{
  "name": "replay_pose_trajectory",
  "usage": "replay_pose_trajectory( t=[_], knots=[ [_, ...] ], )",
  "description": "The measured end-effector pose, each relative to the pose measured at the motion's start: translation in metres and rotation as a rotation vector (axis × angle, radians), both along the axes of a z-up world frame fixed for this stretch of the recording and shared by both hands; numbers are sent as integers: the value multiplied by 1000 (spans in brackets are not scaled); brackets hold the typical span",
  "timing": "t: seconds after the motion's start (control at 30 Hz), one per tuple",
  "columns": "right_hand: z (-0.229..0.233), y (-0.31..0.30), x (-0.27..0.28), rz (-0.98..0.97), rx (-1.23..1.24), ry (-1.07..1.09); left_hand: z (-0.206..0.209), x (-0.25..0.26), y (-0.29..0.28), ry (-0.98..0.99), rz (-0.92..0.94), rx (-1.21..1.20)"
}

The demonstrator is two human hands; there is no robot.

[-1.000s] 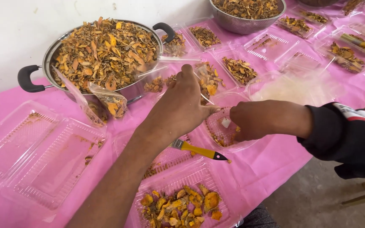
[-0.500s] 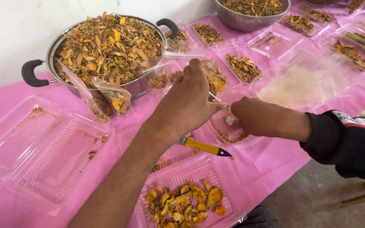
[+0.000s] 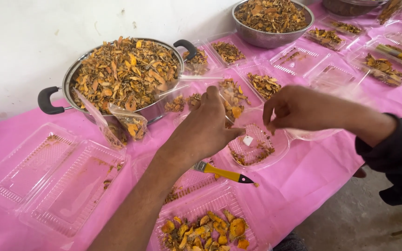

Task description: The person sorts dried plant material by hand, placing selected pieces into plastic bags and using a brush to clean or group other pieces on plastic trays.

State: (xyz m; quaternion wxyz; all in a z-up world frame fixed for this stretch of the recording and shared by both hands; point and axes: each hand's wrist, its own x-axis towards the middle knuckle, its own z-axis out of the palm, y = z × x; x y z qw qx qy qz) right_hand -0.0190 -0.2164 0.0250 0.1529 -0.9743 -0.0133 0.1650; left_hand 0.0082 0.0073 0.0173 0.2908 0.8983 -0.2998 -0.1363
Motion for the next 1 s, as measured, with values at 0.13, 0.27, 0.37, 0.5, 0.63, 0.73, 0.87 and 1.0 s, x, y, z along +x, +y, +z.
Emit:
replay_pose_trajectory(
  t=[0.13, 0.27, 0.37, 0.5, 0.63, 0.73, 0.87, 1.0],
  knots=[
    [42, 0, -8, 10, 319, -248, 4, -2, 0, 121, 12, 15],
    [62, 32, -9, 66, 307, -381, -3, -1, -1, 65, -36, -36],
    [52, 40, -9, 199, 390, -358, -3, 1, 3, 131, -43, -160],
    [54, 26, -9, 207, 390, -480, 15, -3, 9, 198, 22, -89],
    [34, 16, -3, 60, 29, -131, 16, -1, 9, 130, 44, 79],
    [-19, -9, 9, 253, -249, 144, 12, 0, 7, 96, 34, 100],
    [-29, 6, 4, 290, -419, 323, 5, 3, 7, 69, 7, 77],
    [-54, -3, 8, 420, -440, 275, -5, 9, 7, -1, -1, 53]
  ],
)
